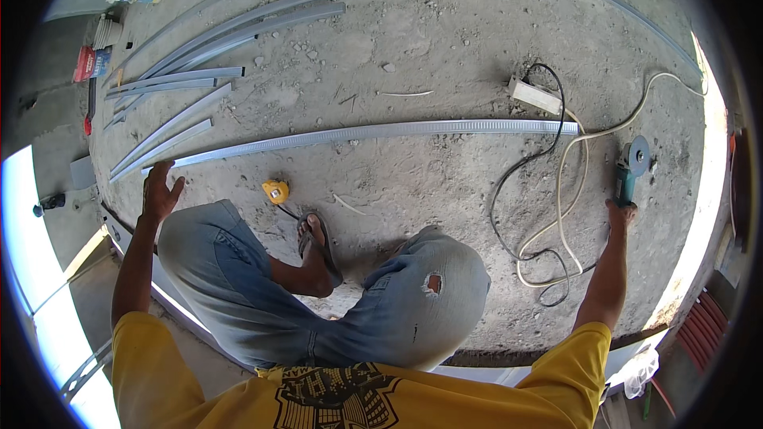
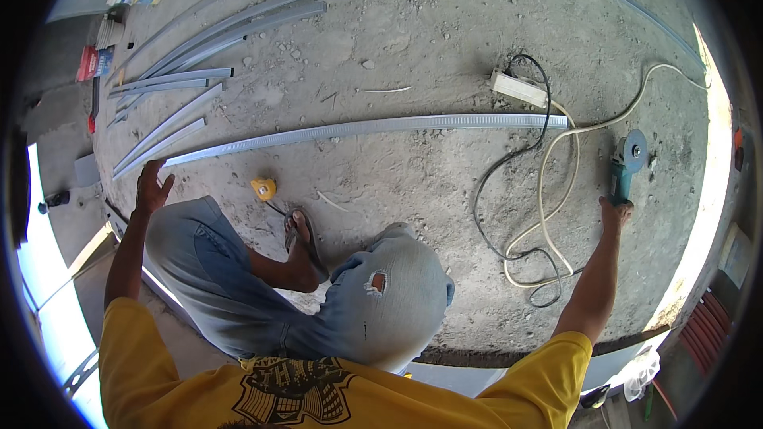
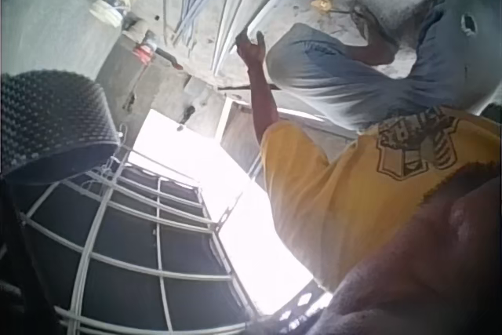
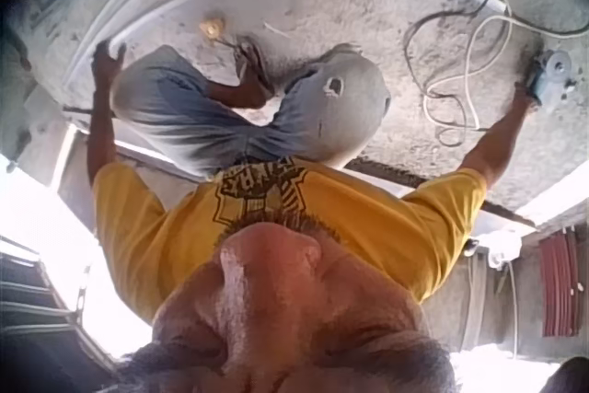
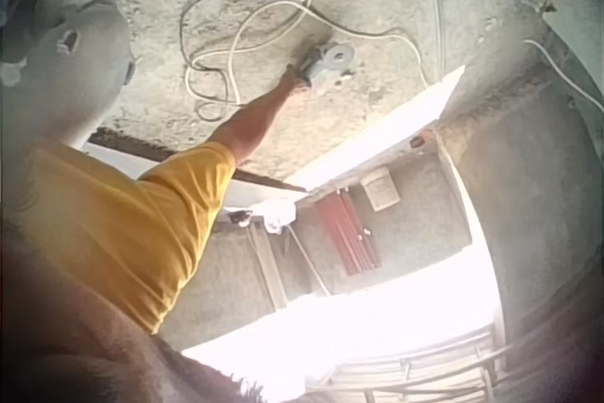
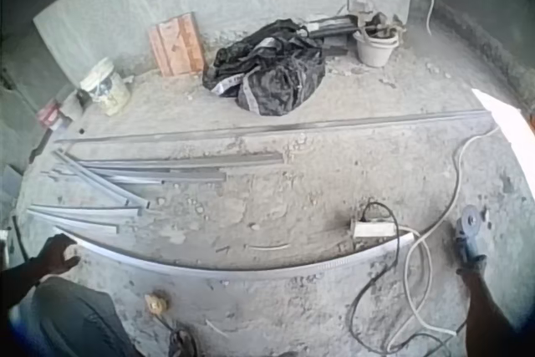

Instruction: Measuring and cutting metal channels with an angle grinder on a construction floor.

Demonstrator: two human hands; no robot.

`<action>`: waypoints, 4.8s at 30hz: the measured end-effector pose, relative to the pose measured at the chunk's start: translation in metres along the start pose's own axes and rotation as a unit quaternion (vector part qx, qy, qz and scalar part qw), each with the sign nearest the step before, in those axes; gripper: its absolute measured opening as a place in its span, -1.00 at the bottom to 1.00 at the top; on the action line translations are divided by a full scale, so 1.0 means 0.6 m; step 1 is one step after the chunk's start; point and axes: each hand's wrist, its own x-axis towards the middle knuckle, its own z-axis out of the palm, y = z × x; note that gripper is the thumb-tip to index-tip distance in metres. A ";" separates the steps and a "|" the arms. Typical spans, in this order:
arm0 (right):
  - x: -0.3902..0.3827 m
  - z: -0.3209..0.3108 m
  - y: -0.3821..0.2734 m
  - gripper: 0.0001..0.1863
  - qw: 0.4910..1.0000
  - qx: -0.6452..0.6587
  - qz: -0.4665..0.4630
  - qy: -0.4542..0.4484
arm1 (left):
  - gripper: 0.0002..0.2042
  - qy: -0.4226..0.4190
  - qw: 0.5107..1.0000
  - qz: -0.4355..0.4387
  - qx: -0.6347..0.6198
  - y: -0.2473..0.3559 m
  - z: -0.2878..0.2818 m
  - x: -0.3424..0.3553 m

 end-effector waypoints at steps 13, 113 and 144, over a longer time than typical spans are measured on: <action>-0.061 0.027 -0.067 -0.06 0.999 -0.021 0.019 -0.018 | -0.61 -0.019 0.998 -0.063 0.007 -0.009 -0.034 -0.060; -0.887 -0.104 -0.703 -0.55 0.847 0.434 -0.261 -0.162 | -0.52 -0.279 0.324 0.008 -0.904 0.453 0.081 0.313; -0.892 -0.105 -0.714 -0.39 0.872 0.390 -0.259 -0.144 | -0.57 -0.252 0.323 -0.028 -0.912 0.436 0.093 0.306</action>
